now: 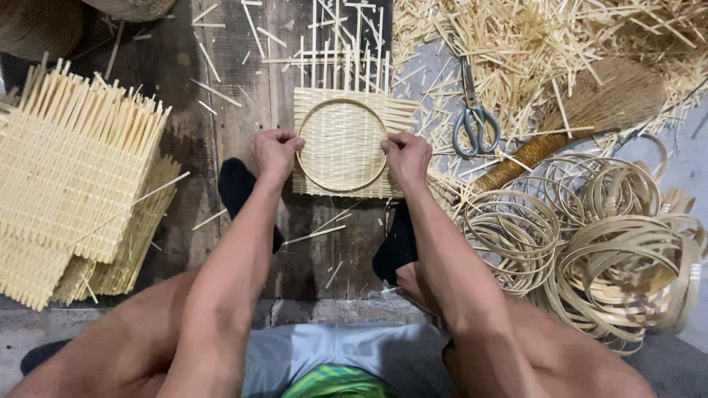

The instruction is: The person places a circular wooden frame onto a woven bamboo mat, tucks the mat edges around the frame, and trims the excess bamboo strips with scissors.

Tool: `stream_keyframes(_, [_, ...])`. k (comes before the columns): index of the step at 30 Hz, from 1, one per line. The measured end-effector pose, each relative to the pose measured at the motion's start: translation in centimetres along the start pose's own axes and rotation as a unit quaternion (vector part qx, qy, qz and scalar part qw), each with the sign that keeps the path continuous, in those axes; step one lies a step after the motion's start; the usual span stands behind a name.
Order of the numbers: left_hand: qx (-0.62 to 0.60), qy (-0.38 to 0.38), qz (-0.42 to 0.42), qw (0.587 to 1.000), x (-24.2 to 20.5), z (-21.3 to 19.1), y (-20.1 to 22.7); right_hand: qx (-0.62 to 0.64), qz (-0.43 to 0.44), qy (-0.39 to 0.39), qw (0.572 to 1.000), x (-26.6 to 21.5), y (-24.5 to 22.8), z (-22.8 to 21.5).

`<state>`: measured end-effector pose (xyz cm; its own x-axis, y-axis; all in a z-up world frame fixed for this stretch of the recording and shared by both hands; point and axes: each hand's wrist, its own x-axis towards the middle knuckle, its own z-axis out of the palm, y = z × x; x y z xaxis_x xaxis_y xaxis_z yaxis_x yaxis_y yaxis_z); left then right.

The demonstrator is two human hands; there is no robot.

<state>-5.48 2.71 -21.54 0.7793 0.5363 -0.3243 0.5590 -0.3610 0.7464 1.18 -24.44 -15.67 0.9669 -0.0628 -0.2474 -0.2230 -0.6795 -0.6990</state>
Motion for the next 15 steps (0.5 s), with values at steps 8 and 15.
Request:
stream_keyframes(8, [-0.027, 0.006, -0.001, 1.0, 0.8, 1.4, -2.3, 0.0, 0.001, -0.001, 1.0, -0.2, 0.8, -0.1])
stream_keyframes(15, [-0.132, -0.015, -0.111, 0.985, 1.2, 2.8, -3.5, 0.032, 0.007, -0.01, 0.999, 0.6, 2.4, 0.8])
